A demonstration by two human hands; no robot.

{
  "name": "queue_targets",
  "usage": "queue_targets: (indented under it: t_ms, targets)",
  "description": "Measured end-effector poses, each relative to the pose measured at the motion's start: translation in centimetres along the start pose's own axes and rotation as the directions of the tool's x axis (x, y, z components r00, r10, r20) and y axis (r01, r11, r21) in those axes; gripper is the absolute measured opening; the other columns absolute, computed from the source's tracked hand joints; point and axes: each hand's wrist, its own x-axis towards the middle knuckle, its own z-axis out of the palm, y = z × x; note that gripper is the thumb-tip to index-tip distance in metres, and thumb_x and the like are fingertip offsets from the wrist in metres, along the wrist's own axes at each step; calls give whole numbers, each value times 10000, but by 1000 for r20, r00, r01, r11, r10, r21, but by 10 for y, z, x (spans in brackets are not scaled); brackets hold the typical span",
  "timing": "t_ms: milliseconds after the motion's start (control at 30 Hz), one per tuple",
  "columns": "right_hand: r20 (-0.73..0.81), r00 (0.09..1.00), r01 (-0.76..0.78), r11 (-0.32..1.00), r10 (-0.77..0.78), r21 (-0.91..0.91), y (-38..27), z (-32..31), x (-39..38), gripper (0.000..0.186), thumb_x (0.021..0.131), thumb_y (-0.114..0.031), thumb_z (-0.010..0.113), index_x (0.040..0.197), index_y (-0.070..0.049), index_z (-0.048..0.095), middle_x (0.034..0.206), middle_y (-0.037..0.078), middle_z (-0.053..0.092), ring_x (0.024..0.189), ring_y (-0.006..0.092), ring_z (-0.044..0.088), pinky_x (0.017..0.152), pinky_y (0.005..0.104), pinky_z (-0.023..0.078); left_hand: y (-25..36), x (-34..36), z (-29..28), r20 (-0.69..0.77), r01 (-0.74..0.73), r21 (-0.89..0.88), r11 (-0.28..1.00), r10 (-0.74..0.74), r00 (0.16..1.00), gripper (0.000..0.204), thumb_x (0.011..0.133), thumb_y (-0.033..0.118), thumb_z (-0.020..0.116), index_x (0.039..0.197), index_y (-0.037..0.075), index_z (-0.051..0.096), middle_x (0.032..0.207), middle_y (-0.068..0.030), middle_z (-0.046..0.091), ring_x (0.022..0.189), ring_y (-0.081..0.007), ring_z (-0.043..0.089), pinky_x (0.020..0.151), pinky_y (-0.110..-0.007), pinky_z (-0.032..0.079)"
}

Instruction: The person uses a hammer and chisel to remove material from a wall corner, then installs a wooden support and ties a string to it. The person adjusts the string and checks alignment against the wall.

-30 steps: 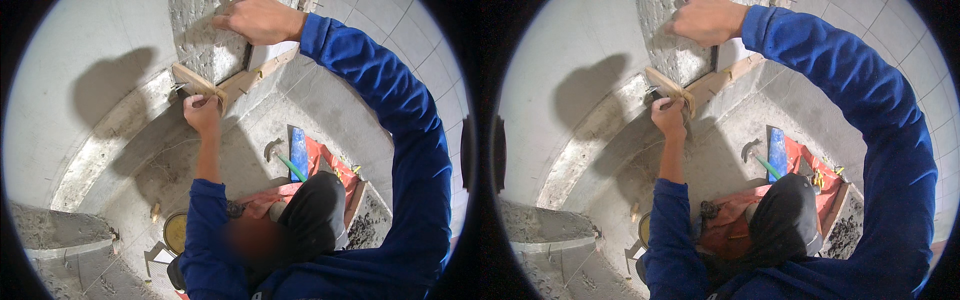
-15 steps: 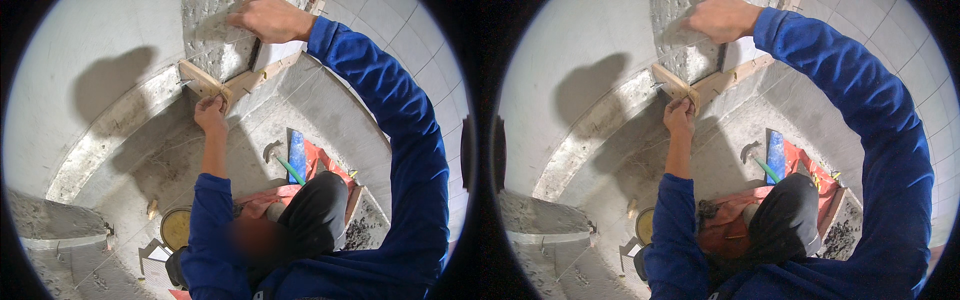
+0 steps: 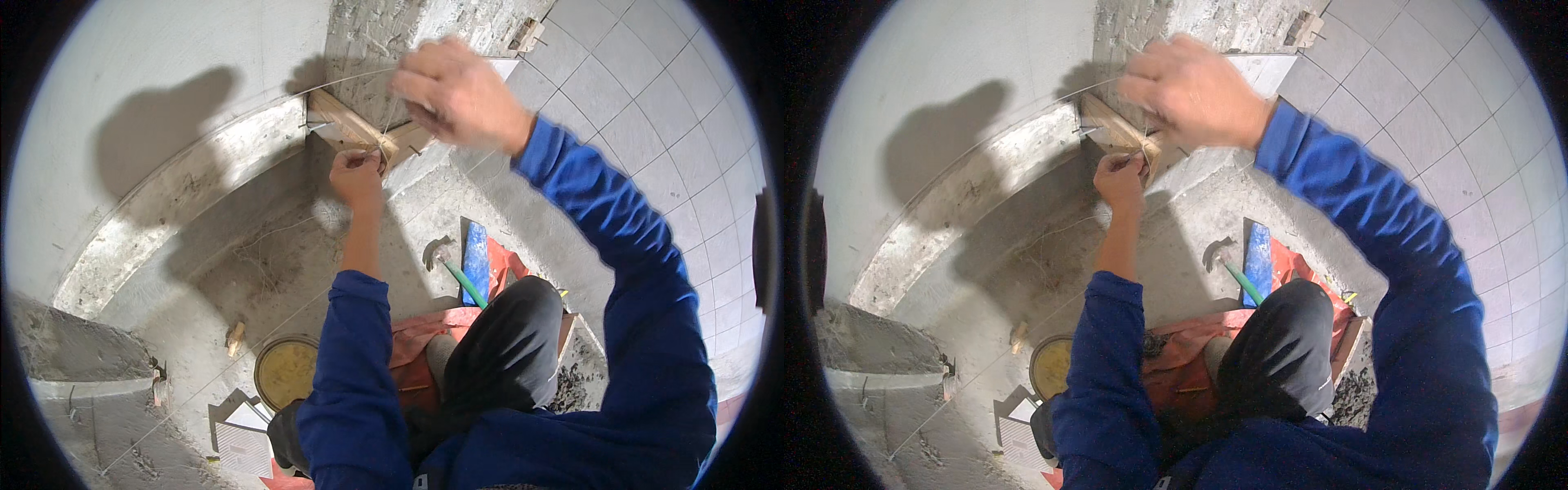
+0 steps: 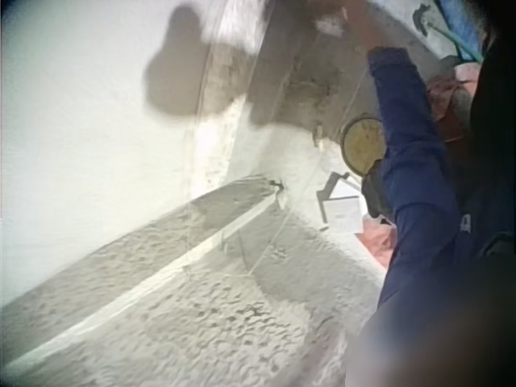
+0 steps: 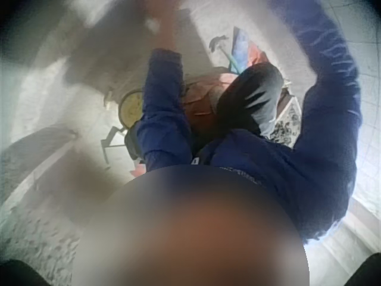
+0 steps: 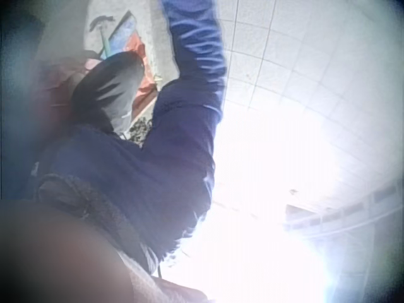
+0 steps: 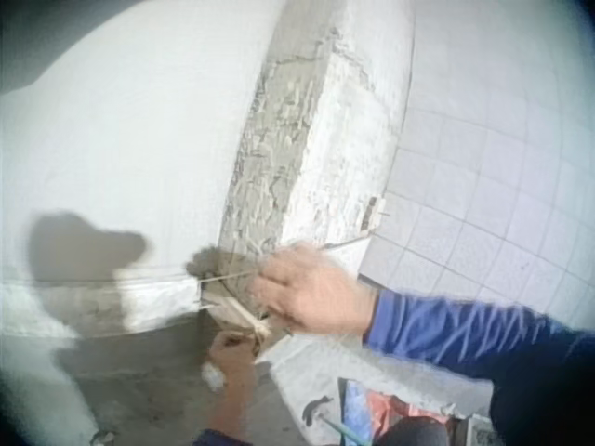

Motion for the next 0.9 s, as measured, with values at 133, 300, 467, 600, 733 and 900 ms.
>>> queue_targets:
  t_ms: [133,300,467,600,733,900]
  targets:
    - [421,641,-768,547,642,334,-43,65,-20,310,785,-215,674,1000,5,643,723,219,646,697,391,660,657,446,524,-6,2,-2,4,70,-178,982,-70,998,217,737,-138,715,821,-7,564,770,-102,643,655,-176,645,569,-301,563]
    - [531,482,-872,324,697,366,-31,127,-39,378,724,-311,747,899,19,690,744,225,663,729,357,680,682,410,525,-12,5,-5,39,97,-245,965,-91,995,217,731,-152,710,804,-10,563,791,-115,645,672,-190,653,592,-313,574]
    - [589,467,-884,358,659,301,-22,132,-39,381,711,-325,740,861,22,692,730,220,667,712,343,683,674,410,527,-7,5,-7,88,116,-282,952,-94,992,219,733,-167,696,796,-13,554,814,-130,646,696,-202,663,626,-330,598]
    - [610,456,-889,371,649,270,-23,131,-29,366,710,-305,727,821,41,687,706,218,662,679,324,678,648,401,528,0,2,-8,127,187,-308,933,-155,980,214,740,-168,688,793,-19,543,809,-140,647,709,-221,677,636,-347,611]
    - [711,355,-925,119,607,361,-24,133,-22,231,713,-185,719,727,29,634,567,73,587,478,131,558,441,291,448,6,4,-10,138,230,-269,935,-199,970,206,748,-171,672,795,-24,535,779,-148,639,681,-242,681,632,-370,621]
    - [695,325,-933,98,642,345,-30,135,-19,228,703,-186,724,713,20,628,575,62,592,484,119,565,431,263,444,8,14,-9,178,272,-271,923,-229,957,205,735,-194,646,741,-26,528,741,-151,626,627,-247,671,575,-378,614]
